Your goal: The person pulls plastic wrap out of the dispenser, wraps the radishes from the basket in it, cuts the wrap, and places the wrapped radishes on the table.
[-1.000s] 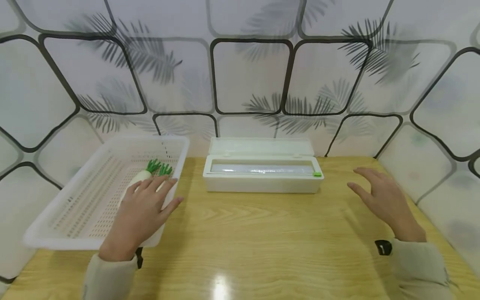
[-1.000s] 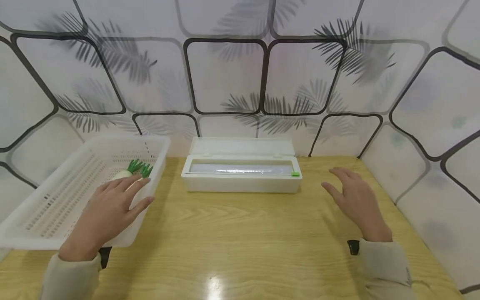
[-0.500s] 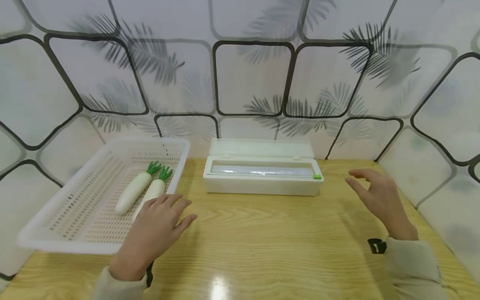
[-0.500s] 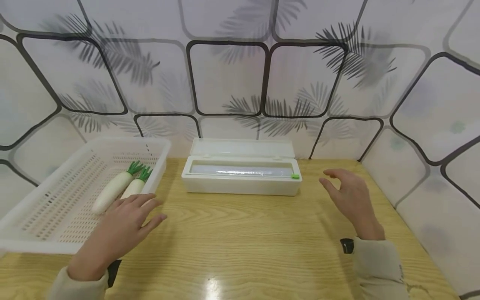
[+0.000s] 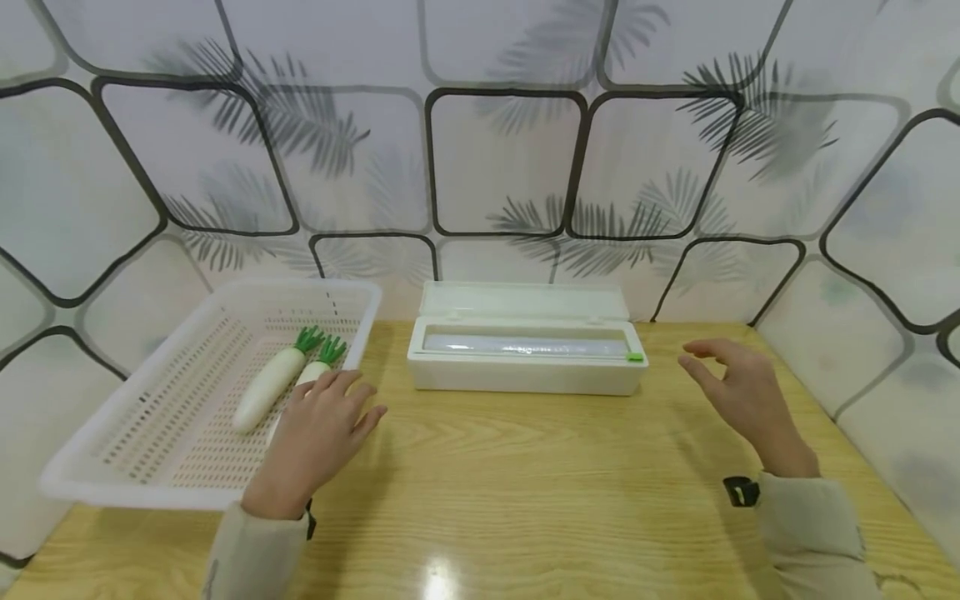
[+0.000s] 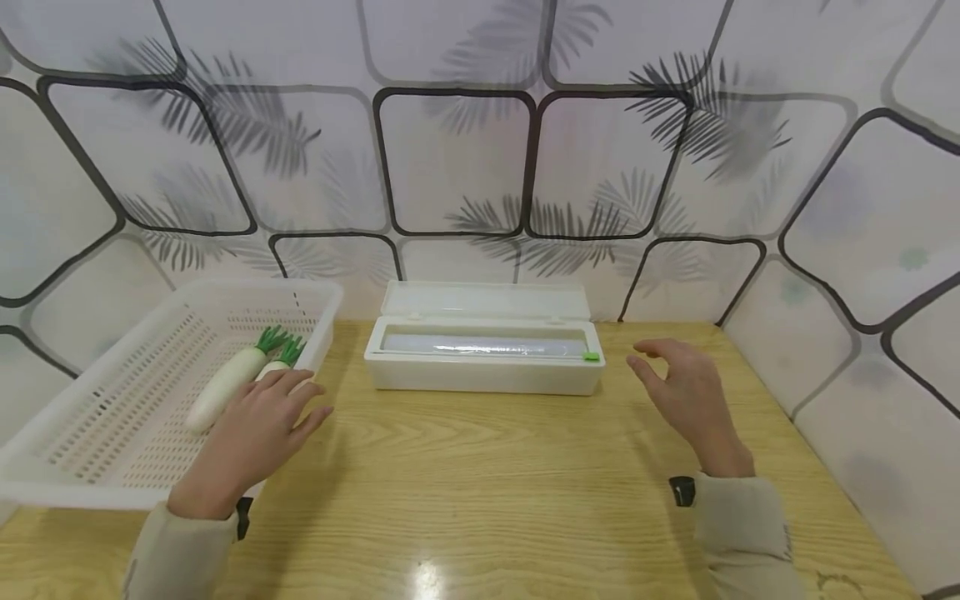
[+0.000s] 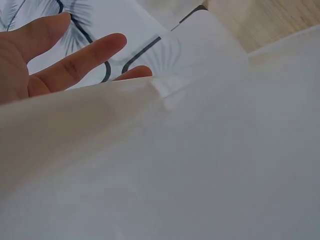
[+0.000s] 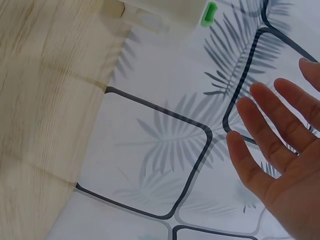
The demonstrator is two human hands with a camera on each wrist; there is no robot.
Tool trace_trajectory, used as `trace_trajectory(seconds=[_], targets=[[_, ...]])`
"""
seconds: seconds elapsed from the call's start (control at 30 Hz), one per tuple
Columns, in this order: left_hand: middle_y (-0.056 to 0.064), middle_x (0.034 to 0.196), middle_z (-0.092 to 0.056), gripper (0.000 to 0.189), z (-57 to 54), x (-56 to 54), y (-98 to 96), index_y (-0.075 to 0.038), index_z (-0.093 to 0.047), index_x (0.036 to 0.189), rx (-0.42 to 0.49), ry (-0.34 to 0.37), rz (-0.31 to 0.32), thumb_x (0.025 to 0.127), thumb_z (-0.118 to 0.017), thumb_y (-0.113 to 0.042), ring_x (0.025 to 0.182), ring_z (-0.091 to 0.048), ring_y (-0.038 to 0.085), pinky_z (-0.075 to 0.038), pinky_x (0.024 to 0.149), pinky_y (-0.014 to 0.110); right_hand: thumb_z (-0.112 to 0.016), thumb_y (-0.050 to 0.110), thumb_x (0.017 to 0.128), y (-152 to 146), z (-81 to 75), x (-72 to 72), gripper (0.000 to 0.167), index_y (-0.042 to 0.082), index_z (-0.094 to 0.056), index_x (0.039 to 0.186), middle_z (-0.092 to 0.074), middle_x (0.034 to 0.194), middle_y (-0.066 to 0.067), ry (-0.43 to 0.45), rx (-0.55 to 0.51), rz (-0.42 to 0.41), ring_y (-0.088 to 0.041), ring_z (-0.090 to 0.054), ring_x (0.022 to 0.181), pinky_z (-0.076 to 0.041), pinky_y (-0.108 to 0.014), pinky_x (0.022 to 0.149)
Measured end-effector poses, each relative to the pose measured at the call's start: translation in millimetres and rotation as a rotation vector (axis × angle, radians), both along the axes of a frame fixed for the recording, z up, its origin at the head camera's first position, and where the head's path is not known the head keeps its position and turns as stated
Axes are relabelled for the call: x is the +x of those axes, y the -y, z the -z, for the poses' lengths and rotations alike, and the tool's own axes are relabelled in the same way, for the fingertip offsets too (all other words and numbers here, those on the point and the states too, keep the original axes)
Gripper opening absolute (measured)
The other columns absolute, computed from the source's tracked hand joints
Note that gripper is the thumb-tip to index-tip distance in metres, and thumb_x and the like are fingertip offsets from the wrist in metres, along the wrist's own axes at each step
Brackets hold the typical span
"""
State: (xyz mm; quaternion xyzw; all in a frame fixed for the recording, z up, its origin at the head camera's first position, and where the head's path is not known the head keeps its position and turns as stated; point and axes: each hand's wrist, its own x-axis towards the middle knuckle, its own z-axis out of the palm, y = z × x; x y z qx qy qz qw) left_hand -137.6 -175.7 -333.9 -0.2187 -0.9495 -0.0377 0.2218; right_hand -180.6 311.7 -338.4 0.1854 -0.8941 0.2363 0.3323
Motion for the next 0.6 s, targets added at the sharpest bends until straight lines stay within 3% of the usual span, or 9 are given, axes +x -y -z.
trace_trajectory(seconds=[0.1,0.27,0.43,0.6], targets=[[0.021,0.118,-0.068,0.024,-1.1,-4.1,0.3,-0.003,-0.073,0.104,0.002,-0.003,-0.003,0.094,-0.075,-0.025,0.112,-0.063,0.038,-0.054,0.082,0.059,-0.075,-0.002,0.087,1.4,-1.5,-1.3,0.018,-0.006,-0.073,0.104,-0.073,0.096,-0.023,0.004,0.005,-0.006,-0.032,-0.063,0.071,-0.04,-0.018,0.059],[0.02,0.12,-0.067,0.026,-7.3,-2.2,-9.6,-0.002,-0.072,0.108,0.018,0.083,-0.018,0.097,-0.071,-0.026,0.114,-0.061,0.041,-0.051,0.088,0.063,-0.075,-0.002,0.087,3.0,-4.1,-3.1,0.019,-0.006,-0.073,0.106,-0.073,0.097,-0.022,0.016,0.002,-0.013,-0.024,-0.059,0.066,-0.039,-0.019,0.056],[0.019,0.123,-0.066,0.028,-16.3,2.2,-31.5,-0.003,-0.071,0.112,0.041,0.128,0.017,0.099,-0.069,-0.028,0.115,-0.061,0.041,-0.049,0.091,0.063,-0.078,-0.009,0.082,7.7,-4.1,-10.8,0.02,-0.005,-0.074,0.101,-0.073,0.093,-0.02,-0.042,-0.015,-0.049,-0.029,-0.065,0.072,-0.041,-0.015,0.062],[0.017,0.121,-0.068,0.028,-18.5,-5.3,-51.1,-0.004,-0.072,0.113,0.071,0.161,0.047,0.1,-0.067,-0.028,0.114,-0.062,0.039,-0.05,0.092,0.059,-0.08,-0.013,0.077,12.5,-0.6,-19.4,0.021,-0.005,-0.075,0.096,-0.074,0.09,-0.017,-0.1,-0.015,-0.106,-0.034,-0.07,0.079,-0.042,-0.013,0.071]])
